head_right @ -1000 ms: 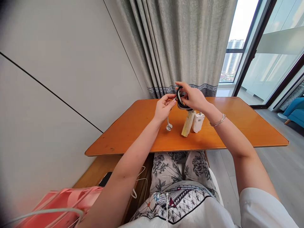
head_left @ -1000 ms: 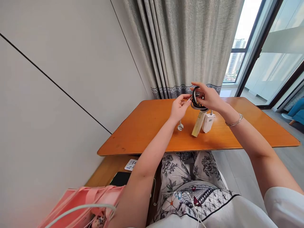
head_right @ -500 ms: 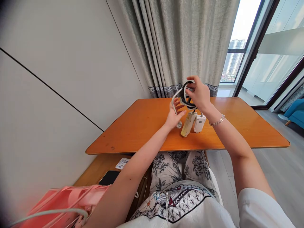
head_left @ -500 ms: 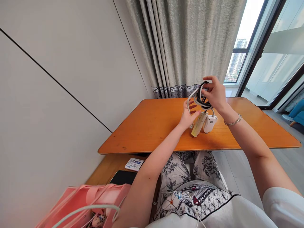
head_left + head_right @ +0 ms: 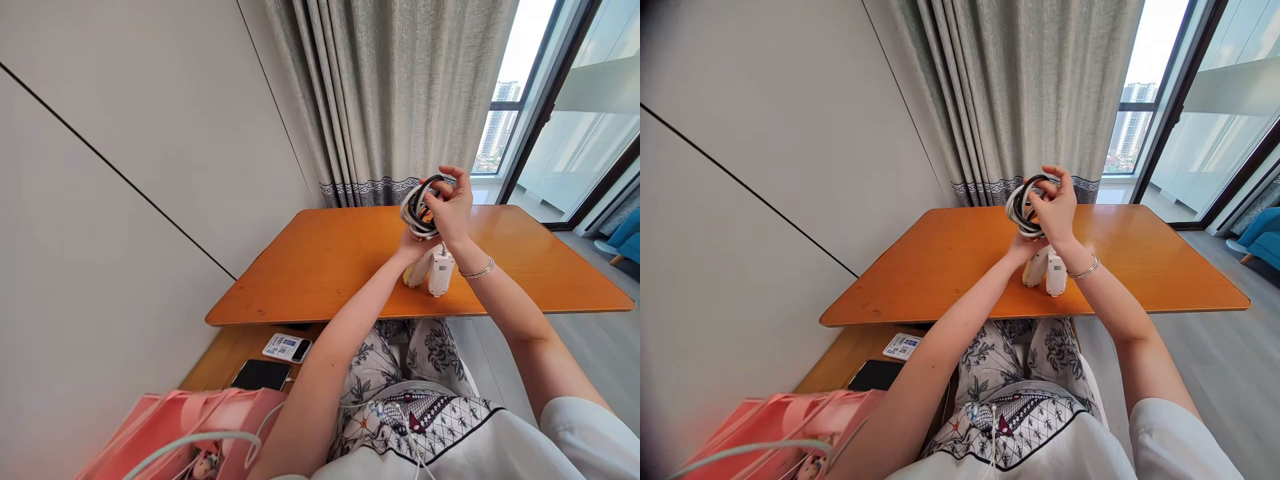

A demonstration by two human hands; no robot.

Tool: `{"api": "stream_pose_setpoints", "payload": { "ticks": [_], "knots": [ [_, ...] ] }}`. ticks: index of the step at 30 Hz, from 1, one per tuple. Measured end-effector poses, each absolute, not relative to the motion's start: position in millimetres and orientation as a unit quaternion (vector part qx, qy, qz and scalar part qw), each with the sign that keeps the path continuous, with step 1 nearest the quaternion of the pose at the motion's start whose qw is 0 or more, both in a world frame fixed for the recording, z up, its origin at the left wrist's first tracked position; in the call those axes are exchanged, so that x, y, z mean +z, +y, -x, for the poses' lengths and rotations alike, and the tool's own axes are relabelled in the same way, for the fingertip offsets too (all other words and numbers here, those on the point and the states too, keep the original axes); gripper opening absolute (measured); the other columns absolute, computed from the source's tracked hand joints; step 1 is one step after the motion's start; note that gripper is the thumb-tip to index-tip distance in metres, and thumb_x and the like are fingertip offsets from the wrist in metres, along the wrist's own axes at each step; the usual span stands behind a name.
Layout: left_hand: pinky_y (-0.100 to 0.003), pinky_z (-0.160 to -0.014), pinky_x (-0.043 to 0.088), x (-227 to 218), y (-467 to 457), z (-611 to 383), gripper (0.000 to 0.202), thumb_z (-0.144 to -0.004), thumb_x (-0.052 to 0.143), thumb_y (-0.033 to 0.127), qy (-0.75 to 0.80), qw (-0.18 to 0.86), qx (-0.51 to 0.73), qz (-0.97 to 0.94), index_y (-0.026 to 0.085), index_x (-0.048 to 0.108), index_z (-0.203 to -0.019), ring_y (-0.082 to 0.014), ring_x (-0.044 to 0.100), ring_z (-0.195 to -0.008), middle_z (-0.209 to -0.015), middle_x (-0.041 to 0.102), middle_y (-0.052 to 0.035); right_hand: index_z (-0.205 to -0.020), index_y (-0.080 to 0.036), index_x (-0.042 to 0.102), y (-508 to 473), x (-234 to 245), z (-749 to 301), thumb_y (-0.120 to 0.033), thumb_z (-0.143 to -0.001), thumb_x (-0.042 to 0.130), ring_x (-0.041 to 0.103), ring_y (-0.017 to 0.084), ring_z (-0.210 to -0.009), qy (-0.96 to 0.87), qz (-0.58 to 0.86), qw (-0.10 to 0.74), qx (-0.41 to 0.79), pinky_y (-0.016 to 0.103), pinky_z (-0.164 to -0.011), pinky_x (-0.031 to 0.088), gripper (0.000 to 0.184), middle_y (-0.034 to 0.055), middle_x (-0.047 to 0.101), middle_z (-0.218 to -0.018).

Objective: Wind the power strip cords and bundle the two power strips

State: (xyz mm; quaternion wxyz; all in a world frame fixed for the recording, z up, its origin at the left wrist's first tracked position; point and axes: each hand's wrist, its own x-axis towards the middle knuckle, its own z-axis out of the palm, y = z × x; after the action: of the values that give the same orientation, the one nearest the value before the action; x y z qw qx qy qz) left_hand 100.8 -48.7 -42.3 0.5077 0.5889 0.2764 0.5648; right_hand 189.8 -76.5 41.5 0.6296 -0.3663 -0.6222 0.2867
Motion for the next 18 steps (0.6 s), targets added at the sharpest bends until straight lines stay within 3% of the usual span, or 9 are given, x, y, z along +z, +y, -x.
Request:
{"api": "stream_pose_setpoints", "payload": {
  "ticks": [7, 11, 14, 18],
  "knots": [
    [-0.033, -0.081, 0.056, -38.1, -61.4, -98.5, 0.025, -0.075, 0.077, 0.035, 0.26, 0.486, 0.533, -0.642, 0.02, 0.063, -0.089, -0.0205, 0.07, -0.084, -0.083, 0.073, -0.0034, -0.136, -0.029, 0.04, -63.8, 48.0, -195.9, -0.039, -0.091, 0.061, 0.068, 0.021, -0.091, -0.615, 0.356, 0.648, 0.275, 0.03, -0.064, 0.056, 0.05, 0.0106, 0.068, -0.117],
    [-0.034, -0.07, 0.057, -32.9, -64.2, -91.3, 0.034, -0.076, 0.075, 0.039, 0.256, 0.546, 0.501, -0.621, 0.019, 0.057, -0.097, -0.02, 0.071, -0.075, -0.093, 0.071, -0.0049, -0.136, -0.03, 0.039, -48.0, 43.9, -195.6, -0.041, -0.091, 0.061, 0.067, 0.02, -0.104, -0.598, 0.347, 0.669, 0.272, 0.03, -0.073, 0.057, 0.051, 0.0091, 0.065, -0.12],
    [-0.036, -0.071, 0.06, -28.0, -65.6, -88.5, 0.039, -0.076, 0.075, 0.036, 0.258, 0.578, 0.501, -0.59, 0.02, 0.051, -0.103, -0.0181, 0.071, -0.074, -0.105, 0.07, -0.0056, -0.133, -0.029, 0.042, -35.4, 36.4, -193.4, -0.043, -0.088, 0.063, 0.065, 0.019, -0.106, -0.592, 0.363, 0.671, 0.259, 0.031, -0.081, 0.057, 0.051, 0.0074, 0.066, -0.119],
    [-0.039, -0.073, 0.062, -21.1, -68.5, -84.5, 0.041, -0.078, 0.069, 0.027, 0.269, 0.595, 0.496, -0.573, 0.022, 0.046, -0.112, -0.0191, 0.071, -0.075, -0.097, 0.07, -0.003, -0.125, -0.025, 0.044, -28.0, 28.9, -188.9, -0.037, -0.081, 0.068, 0.065, 0.017, -0.106, -0.562, 0.38, 0.663, 0.316, 0.031, -0.09, 0.055, 0.051, 0.0065, 0.067, -0.114]
  ]
}}
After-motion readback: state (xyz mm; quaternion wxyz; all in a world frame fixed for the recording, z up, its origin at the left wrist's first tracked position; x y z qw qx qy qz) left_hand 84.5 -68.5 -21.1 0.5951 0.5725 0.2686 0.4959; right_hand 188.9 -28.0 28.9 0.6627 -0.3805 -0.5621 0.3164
